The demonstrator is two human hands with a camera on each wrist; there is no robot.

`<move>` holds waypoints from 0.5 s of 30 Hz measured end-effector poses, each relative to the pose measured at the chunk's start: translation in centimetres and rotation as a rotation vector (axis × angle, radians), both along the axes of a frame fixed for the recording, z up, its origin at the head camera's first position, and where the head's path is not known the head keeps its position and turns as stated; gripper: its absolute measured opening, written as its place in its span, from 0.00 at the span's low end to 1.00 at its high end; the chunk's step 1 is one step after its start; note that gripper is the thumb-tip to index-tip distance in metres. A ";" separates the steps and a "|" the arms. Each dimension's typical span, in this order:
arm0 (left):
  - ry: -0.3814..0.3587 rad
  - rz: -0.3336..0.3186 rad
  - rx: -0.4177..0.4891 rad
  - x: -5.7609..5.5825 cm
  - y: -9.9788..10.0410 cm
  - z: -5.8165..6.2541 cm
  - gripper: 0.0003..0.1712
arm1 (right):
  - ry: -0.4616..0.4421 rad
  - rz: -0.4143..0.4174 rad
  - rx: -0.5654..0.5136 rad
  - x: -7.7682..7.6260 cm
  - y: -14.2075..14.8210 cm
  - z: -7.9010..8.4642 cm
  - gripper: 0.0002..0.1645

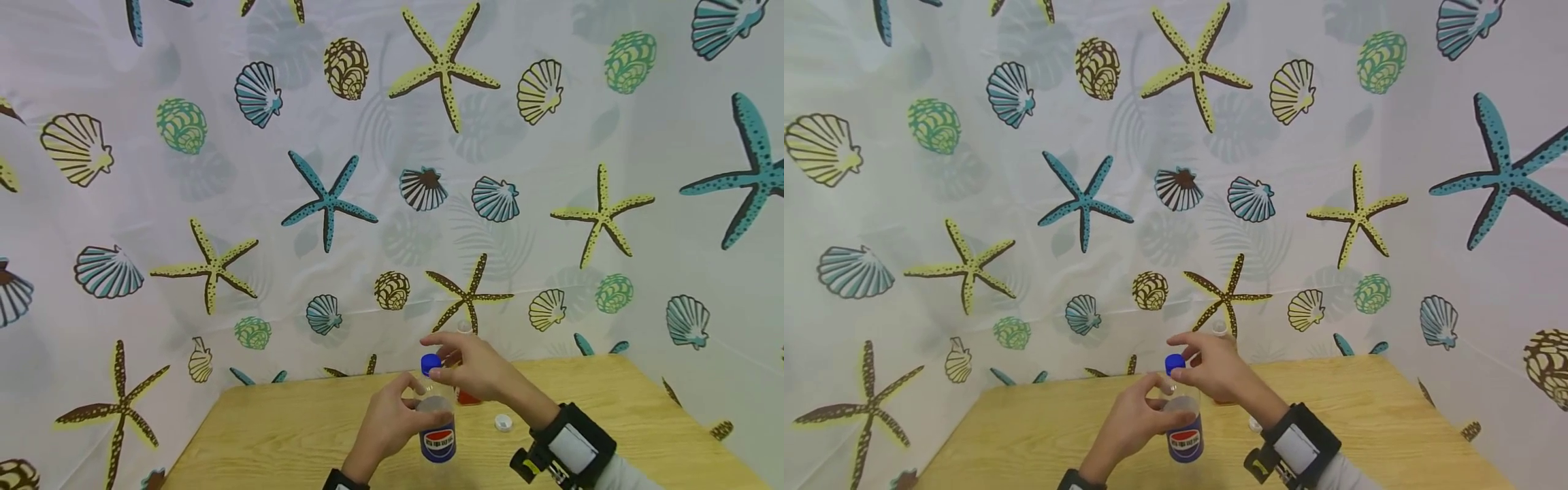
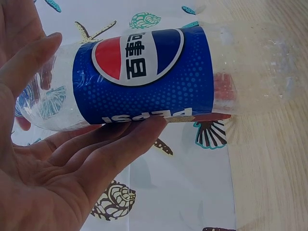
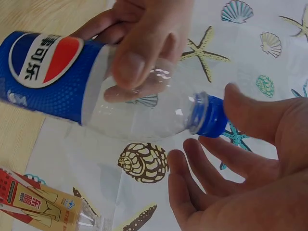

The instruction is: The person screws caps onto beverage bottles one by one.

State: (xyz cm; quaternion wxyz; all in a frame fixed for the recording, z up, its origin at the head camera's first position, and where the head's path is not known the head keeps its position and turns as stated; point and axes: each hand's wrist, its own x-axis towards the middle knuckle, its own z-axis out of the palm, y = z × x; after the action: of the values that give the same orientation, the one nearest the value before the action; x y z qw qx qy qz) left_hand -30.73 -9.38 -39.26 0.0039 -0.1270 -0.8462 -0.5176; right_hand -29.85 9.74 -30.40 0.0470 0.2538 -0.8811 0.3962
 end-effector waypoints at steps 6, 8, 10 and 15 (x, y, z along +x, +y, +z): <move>0.014 -0.010 0.006 0.0 0.1 0.0 0.30 | 0.033 0.018 0.000 0.0 0.0 -0.1 0.16; 0.013 -0.012 0.010 0.0 0.1 0.0 0.30 | 0.064 -0.030 -0.008 -0.1 -0.2 -0.3 0.12; 0.010 -0.012 0.015 0.1 0.1 0.0 0.31 | 0.082 -0.091 -0.014 -0.1 -0.4 -0.6 0.14; 0.007 0.001 0.002 0.0 0.2 0.2 0.37 | 0.055 -0.171 -0.006 -0.4 -0.8 -1.0 0.34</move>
State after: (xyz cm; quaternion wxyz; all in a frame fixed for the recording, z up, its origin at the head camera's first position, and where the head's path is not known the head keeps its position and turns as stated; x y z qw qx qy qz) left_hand -30.68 -9.23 -39.09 0.0072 -0.1281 -0.8458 -0.5179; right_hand -30.25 8.91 -31.37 0.1057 0.1884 -0.8967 0.3864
